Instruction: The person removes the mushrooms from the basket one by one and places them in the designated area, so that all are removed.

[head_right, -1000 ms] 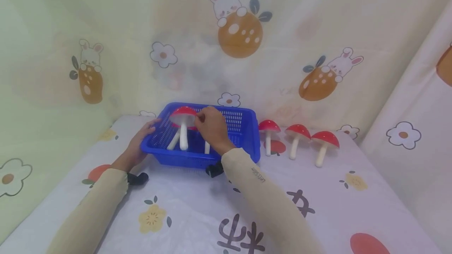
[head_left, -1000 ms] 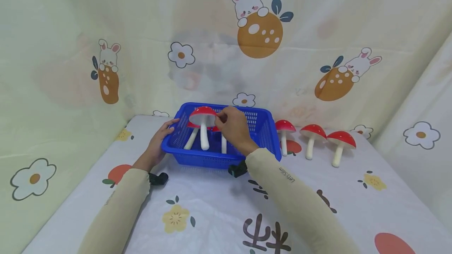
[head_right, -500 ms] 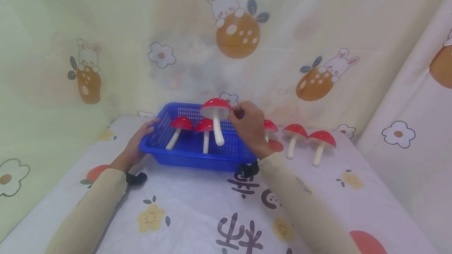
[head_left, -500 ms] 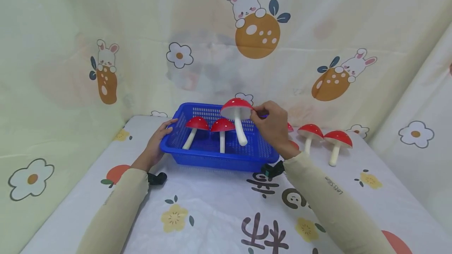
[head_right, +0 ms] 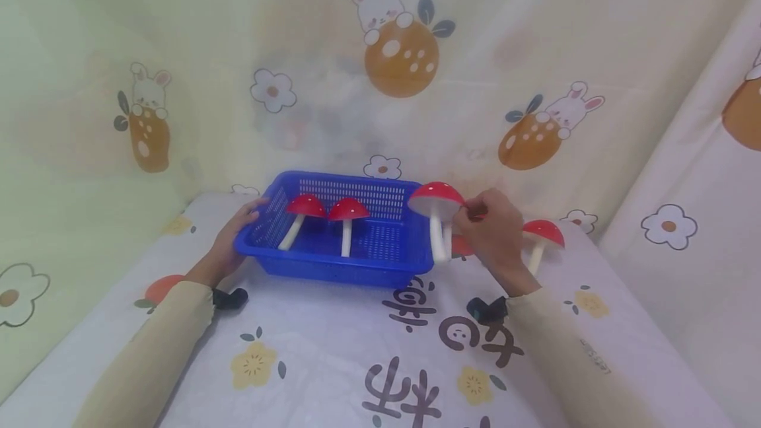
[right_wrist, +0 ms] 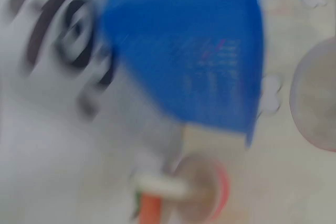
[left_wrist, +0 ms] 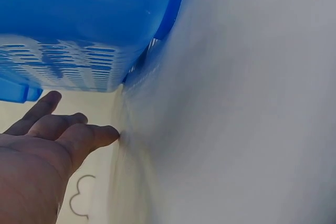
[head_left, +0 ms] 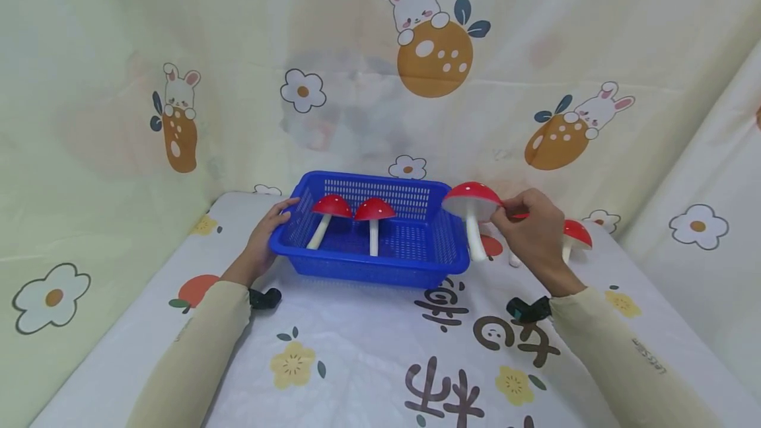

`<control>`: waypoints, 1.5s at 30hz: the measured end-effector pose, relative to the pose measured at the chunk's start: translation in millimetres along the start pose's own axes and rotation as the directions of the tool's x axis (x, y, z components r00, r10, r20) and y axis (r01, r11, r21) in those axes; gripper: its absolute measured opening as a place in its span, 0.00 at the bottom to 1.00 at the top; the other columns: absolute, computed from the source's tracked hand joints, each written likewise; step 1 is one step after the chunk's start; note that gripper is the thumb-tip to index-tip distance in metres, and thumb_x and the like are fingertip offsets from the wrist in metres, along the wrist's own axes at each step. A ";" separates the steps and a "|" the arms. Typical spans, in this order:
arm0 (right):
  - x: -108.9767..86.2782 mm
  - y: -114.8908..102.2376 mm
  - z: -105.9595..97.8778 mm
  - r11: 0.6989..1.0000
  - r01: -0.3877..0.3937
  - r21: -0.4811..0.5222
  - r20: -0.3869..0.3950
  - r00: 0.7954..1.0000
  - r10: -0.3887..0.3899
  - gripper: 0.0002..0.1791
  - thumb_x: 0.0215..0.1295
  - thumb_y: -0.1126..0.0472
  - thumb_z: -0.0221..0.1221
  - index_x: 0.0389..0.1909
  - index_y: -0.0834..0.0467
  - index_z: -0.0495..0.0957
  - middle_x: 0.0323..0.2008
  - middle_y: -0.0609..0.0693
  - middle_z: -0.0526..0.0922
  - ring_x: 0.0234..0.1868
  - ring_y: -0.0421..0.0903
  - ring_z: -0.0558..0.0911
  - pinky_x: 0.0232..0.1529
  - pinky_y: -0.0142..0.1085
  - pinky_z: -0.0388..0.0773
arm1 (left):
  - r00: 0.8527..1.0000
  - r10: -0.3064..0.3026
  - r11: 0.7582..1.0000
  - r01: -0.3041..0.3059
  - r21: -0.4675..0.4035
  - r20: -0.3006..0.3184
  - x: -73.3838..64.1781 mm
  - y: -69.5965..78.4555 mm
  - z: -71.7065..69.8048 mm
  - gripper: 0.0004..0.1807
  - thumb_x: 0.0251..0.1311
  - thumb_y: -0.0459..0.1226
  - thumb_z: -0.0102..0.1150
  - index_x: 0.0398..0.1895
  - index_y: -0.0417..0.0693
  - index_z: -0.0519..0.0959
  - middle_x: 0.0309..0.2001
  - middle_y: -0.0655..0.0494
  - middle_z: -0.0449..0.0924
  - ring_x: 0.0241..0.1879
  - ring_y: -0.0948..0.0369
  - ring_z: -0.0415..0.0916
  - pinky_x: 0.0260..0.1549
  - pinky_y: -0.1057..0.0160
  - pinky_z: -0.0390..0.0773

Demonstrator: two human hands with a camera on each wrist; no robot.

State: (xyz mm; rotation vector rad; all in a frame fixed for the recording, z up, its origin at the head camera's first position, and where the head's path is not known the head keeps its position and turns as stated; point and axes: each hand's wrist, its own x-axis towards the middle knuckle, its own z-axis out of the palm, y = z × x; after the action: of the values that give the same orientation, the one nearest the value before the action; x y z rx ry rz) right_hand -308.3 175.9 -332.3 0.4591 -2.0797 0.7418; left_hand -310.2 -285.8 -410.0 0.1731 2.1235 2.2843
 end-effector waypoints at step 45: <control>-57.2 -9.0 -41.6 0.945 0.087 -0.316 0.644 0.750 0.147 0.19 0.49 0.60 0.73 0.42 0.59 0.81 0.36 0.54 0.86 0.30 0.47 0.83 0.22 0.33 0.80 | 1.000 -0.018 1.000 0.018 -0.005 -0.012 -2.3 2.1 0.4 0.25 0.77 0.47 0.34 0.75 0.64 0.56 0.79 0.49 0.44 0.75 0.42 0.54 0.69 0.41 0.62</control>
State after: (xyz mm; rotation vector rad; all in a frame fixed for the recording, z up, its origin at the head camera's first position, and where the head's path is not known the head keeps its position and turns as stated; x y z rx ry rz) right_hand -245.8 199.3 -357.5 0.5524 -2.8256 0.2272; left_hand -307.8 -285.8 -408.1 0.1400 2.1163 2.2862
